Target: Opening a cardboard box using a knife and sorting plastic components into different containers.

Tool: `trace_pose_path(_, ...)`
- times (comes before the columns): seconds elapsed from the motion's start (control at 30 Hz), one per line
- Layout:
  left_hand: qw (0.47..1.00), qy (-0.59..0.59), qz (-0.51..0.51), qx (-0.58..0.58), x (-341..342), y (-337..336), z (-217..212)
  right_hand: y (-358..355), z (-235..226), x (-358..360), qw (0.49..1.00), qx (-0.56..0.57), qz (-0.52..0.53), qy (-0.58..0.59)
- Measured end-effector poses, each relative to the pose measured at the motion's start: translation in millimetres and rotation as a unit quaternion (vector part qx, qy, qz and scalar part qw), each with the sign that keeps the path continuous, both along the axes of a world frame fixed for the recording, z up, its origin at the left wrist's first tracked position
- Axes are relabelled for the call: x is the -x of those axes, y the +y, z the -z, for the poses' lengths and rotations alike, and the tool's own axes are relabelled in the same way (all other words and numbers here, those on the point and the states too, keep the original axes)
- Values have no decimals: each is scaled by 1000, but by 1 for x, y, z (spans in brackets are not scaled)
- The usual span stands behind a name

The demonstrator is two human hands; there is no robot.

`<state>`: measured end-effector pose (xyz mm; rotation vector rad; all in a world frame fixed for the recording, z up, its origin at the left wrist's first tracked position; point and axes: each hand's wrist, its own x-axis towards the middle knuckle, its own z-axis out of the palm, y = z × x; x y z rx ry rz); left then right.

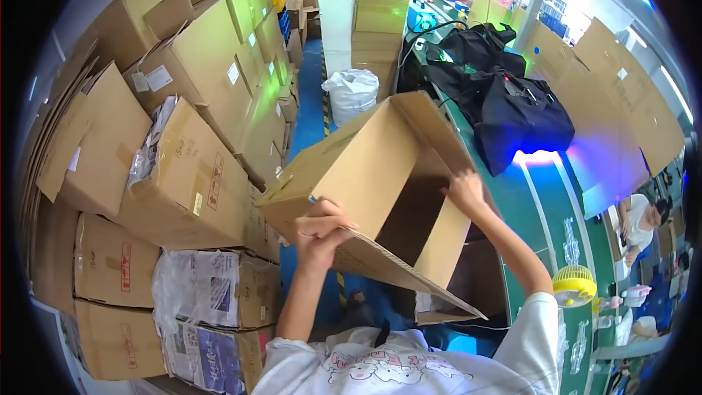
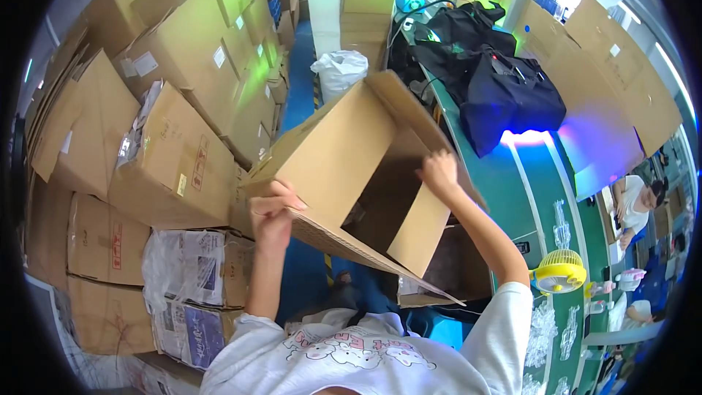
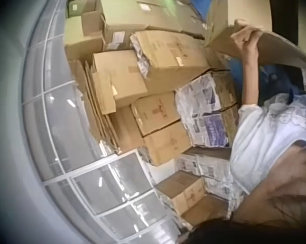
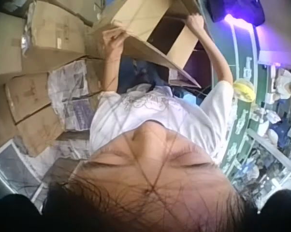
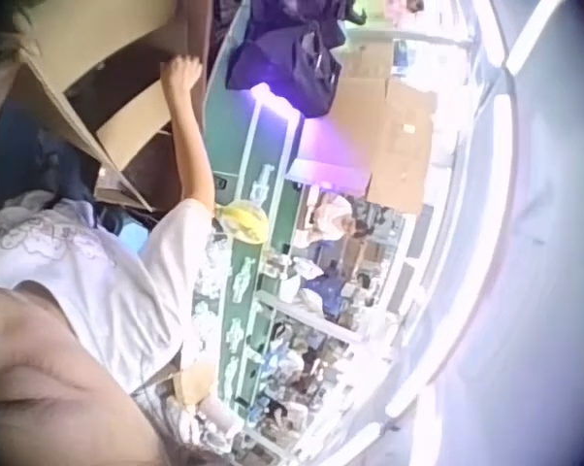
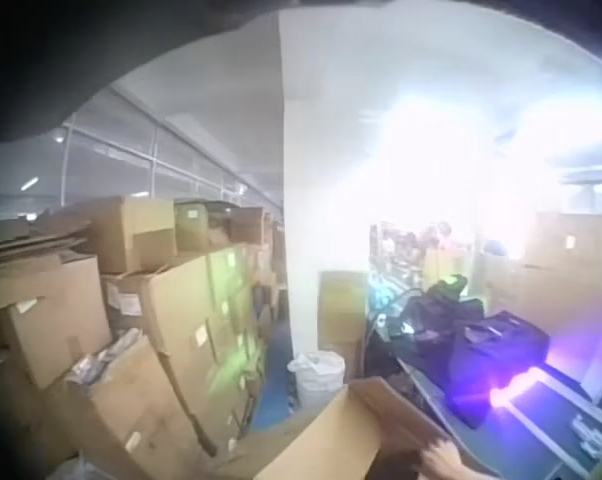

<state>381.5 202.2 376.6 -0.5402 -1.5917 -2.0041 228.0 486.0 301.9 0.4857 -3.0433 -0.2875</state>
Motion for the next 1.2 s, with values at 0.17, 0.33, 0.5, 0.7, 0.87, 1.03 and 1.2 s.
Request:
trace_pose_path(0.17, 993, 76, 9, 85, -3, 15, 1, -62, 44, 6, 552, 655, 260, -445)
trace_pose_path(0.33, 975, 96, 21, 200, -7, -1, -4, -59, 22, 16, 412, 789, 258, -377)
trace_pose_path(0.5, 812, -94, -210, 536, 10, -35, 40, -57, -121, 7, 585, 730, 212, -282)
trace_pose_path(0.7, 875, -90, -89, 467, 47, -67, 123, -85, -181, 17, 738, 611, 172, -229)
trace_pose_path(0.87, 888, -41, -112, 445, 64, -58, 131, -104, -194, 25, 714, 637, 196, -216)
trace_pose_path(1.03, 891, -19, -143, 431, 75, -83, 141, -115, -197, 23, 627, 670, -17, -398)
trace_pose_path(1.2, 905, -77, -139, 395, 74, -103, 165, -44, -141, 63, 897, 276, 62, -339)
